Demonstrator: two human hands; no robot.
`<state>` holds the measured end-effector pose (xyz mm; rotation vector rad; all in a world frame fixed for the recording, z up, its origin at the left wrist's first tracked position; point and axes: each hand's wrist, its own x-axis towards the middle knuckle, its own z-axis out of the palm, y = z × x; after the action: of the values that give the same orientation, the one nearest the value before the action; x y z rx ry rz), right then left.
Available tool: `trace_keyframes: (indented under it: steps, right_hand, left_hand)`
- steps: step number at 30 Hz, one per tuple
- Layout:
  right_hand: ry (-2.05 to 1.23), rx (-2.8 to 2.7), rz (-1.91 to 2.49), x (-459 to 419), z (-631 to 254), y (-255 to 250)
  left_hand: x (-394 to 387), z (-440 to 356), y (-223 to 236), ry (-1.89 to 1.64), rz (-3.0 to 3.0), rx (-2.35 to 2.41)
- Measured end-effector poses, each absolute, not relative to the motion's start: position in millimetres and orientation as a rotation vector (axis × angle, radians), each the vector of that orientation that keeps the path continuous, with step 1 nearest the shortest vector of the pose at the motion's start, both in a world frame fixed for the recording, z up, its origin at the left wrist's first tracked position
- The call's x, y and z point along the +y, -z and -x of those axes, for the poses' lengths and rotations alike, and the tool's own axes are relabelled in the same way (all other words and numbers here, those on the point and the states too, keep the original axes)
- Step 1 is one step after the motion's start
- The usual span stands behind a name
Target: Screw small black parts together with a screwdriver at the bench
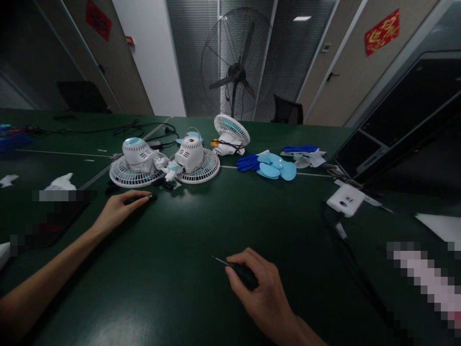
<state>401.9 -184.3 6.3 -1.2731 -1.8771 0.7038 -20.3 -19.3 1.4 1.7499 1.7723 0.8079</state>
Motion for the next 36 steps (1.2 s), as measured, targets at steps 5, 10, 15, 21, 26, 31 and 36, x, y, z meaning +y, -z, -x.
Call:
trace_keyframes:
  steps: [5,10,15,21,26,31,36]
  right_hand:
    - [-0.703,-1.878,1.259,-184.3,-402.5,-5.9]
    - [-0.714,-1.873,1.284,-184.8,-402.1,-7.1]
    - [-0.732,-1.879,1.282,-184.8,-402.6,-7.5]
    - [-0.727,-1.894,1.284,-184.1,-404.0,-5.6]
    - [-0.767,-1.911,1.303,-183.2,-402.5,-5.2]
    - [-0.725,-1.937,1.295,-182.0,-399.5,-4.8]
    - [-0.717,-1.968,1.302,-182.8,-397.9,-5.5]
  left_hand:
    - [-21.2,17.3,-5.8,-0.784,-1.725,1.798]
    - [-24.7,14.0,-8.5,-0.839,-1.743,1.789]
    - [-29.4,11.6,-7.1,-0.888,-1.974,1.769]
    - [-24.5,21.7,-5.3,-0.8,-2.197,1.7]
    - [-42.2,-14.4,-9.5,-0.701,-2.367,1.434]
    - [-97.9,-100.6,-9.2,-0.552,-2.621,0.721]
    - [-122.5,-128.3,-3.1,-0.64,-2.637,0.537]
